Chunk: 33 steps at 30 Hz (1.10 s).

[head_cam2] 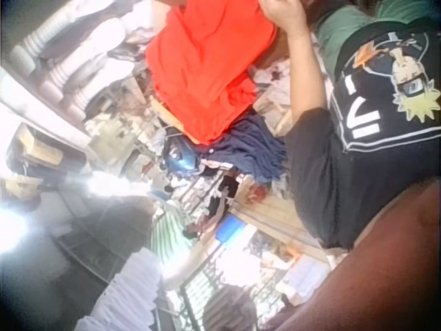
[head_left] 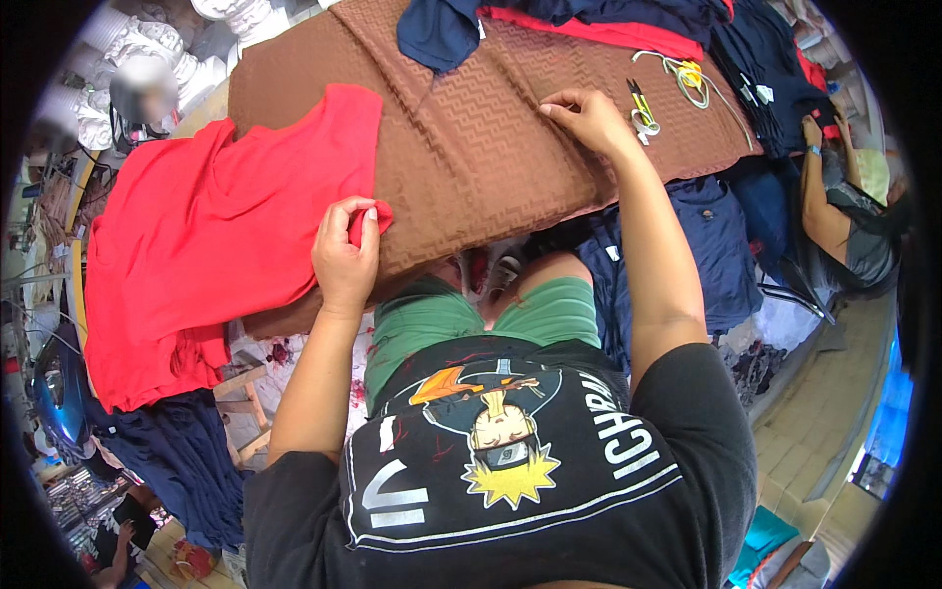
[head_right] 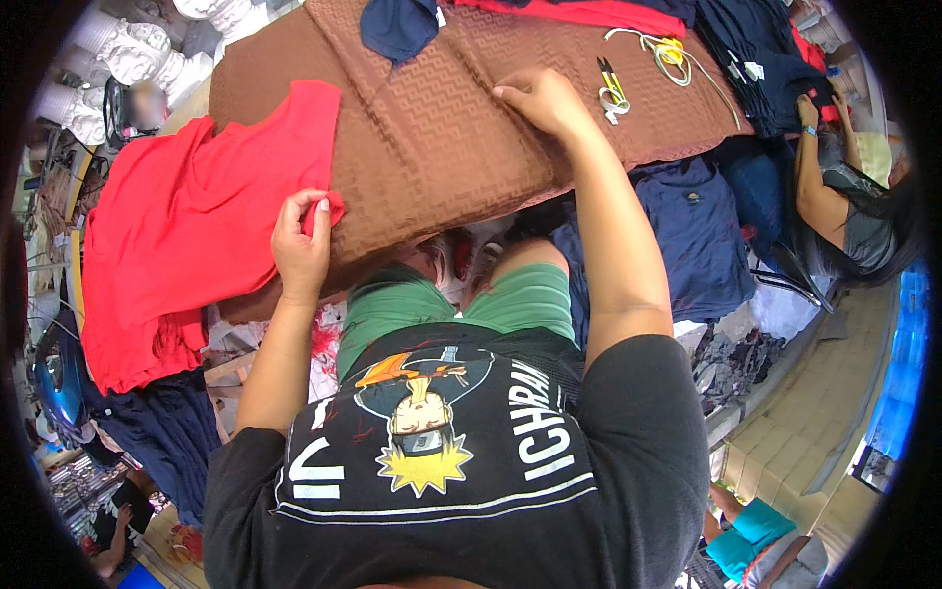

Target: The person trims loose threads from several navy blue and red shirts using a small thread-cutting tool and then folds the shirts.

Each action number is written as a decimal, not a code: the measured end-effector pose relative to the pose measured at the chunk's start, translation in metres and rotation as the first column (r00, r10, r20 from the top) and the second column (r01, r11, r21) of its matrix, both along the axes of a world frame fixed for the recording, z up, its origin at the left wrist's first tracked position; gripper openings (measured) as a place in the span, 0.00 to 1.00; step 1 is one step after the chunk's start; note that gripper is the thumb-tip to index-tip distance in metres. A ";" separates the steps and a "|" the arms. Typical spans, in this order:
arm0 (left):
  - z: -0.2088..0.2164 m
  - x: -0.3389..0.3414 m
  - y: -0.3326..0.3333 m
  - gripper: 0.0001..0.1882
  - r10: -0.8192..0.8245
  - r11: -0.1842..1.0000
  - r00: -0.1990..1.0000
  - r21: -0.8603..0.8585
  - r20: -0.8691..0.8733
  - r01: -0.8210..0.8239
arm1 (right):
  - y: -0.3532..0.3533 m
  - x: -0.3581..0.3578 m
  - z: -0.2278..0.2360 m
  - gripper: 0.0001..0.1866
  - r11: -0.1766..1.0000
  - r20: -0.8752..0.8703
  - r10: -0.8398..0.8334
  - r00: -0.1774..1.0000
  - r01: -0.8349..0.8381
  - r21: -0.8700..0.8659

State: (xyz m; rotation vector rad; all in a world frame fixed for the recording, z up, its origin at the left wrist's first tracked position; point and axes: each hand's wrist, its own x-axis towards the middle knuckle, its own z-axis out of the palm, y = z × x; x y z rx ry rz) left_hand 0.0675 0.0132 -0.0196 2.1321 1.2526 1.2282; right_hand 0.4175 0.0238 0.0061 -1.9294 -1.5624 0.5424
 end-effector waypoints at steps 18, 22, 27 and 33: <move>0.002 0.002 0.001 0.05 -0.018 0.999 1.000 0.044 -0.023 0.019 | 0.091 0.069 -0.043 0.13 0.924 0.057 -0.369 0.928 0.360 0.131; 0.001 0.000 0.001 0.06 -0.011 0.998 1.000 0.059 -0.023 0.013 | 0.098 0.061 -0.049 0.13 0.938 0.229 -0.339 0.912 0.309 0.158; 0.002 0.000 0.002 0.06 -0.031 0.997 0.999 0.076 -0.024 0.033 | 0.102 0.067 -0.052 0.11 0.901 0.234 -0.434 0.870 0.418 0.120; 0.001 -0.003 -0.002 0.04 -0.024 0.999 1.000 0.027 -0.015 0.024 | 0.009 0.048 0.052 0.16 0.848 -0.560 0.524 0.642 -0.457 0.270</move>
